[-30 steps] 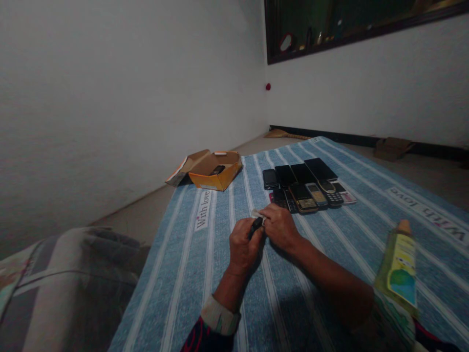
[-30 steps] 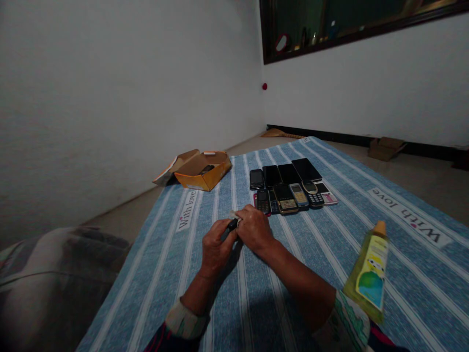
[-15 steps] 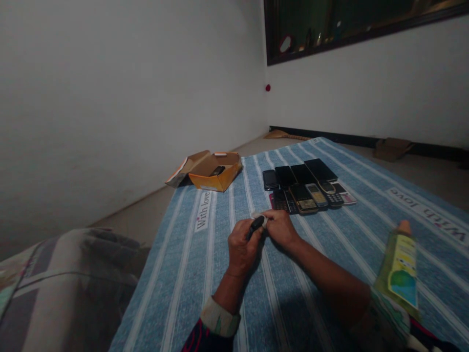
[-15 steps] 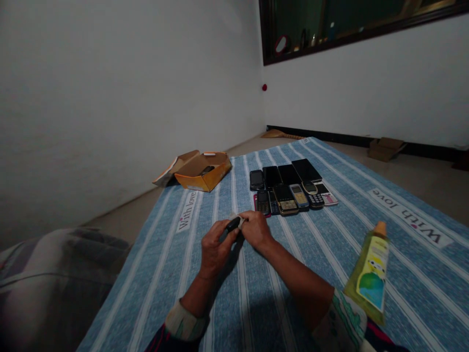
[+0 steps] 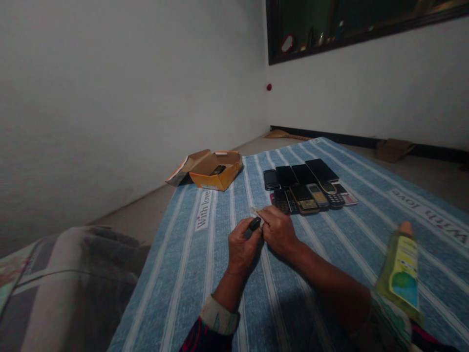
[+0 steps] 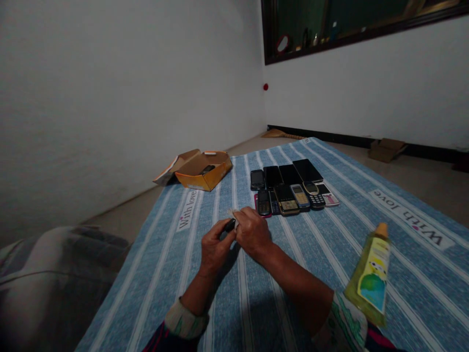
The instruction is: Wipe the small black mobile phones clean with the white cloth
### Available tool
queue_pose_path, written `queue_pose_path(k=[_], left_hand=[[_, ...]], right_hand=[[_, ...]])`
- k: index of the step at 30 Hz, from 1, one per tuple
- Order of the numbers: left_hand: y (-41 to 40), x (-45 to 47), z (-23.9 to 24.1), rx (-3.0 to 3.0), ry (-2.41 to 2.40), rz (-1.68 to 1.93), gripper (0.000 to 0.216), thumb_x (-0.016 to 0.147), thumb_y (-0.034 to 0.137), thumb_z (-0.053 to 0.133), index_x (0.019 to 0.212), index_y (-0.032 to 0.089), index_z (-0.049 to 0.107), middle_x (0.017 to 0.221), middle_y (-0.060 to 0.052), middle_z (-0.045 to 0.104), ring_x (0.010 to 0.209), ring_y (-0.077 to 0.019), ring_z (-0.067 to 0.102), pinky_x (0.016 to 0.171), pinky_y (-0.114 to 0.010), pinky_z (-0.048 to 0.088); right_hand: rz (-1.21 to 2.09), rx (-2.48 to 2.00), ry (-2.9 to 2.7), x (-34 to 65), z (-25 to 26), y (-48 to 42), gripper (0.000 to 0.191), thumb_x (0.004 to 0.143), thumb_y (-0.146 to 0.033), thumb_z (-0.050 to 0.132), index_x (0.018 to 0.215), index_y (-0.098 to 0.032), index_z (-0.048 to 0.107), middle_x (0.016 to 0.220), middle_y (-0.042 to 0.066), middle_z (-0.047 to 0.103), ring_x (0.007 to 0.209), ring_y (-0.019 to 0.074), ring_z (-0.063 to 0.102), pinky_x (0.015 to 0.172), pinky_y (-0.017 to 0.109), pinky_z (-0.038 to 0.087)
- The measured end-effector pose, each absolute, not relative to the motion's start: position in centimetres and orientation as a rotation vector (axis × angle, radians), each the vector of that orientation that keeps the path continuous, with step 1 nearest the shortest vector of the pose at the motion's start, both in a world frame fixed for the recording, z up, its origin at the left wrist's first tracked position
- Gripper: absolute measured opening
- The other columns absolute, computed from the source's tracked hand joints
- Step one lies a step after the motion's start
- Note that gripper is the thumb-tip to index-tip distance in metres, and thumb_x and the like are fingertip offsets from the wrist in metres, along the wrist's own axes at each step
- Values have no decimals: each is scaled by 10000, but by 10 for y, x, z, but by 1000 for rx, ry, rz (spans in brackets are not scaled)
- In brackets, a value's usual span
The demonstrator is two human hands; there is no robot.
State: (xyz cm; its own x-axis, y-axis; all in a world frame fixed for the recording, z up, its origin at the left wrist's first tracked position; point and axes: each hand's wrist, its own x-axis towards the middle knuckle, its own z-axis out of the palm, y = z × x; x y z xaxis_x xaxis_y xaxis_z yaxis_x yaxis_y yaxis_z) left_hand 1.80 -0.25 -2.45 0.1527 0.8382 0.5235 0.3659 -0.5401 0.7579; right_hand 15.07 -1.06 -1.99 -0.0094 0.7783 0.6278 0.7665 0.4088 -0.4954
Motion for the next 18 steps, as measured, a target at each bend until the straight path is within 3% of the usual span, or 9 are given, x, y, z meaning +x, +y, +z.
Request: queue_pose_path(k=[5, 11, 18], left_hand=[[-6, 12, -18, 1995, 1204, 1337, 163, 795, 242, 626, 922, 193, 716, 889, -36, 749, 822, -172, 689, 813, -288, 553], [-10, 5, -14, 1999, 1243, 1279, 178, 785, 286, 643, 910, 189, 725, 872, -44, 756, 817, -193, 694, 797, -315, 549], [-10, 0, -14, 1972, 1283, 1276, 169, 784, 300, 641, 897, 200, 718, 852, -34, 751, 783, -179, 679, 777, -295, 539]], right_hand=[[-42, -1351, -1836, 146, -29, -12, 395, 806, -11, 446, 1080, -155, 693, 893, 80, 653, 882, 207, 590, 823, 297, 485], [-24, -1471, -1874, 151, -39, -10, 263, 819, -38, 480, 893, -158, 703, 831, 78, 641, 824, 205, 578, 774, 295, 478], [-120, -1181, -1900, 141, -32, -18, 389, 870, -47, 423, 1173, -138, 650, 931, 98, 656, 895, 222, 579, 827, 331, 496]])
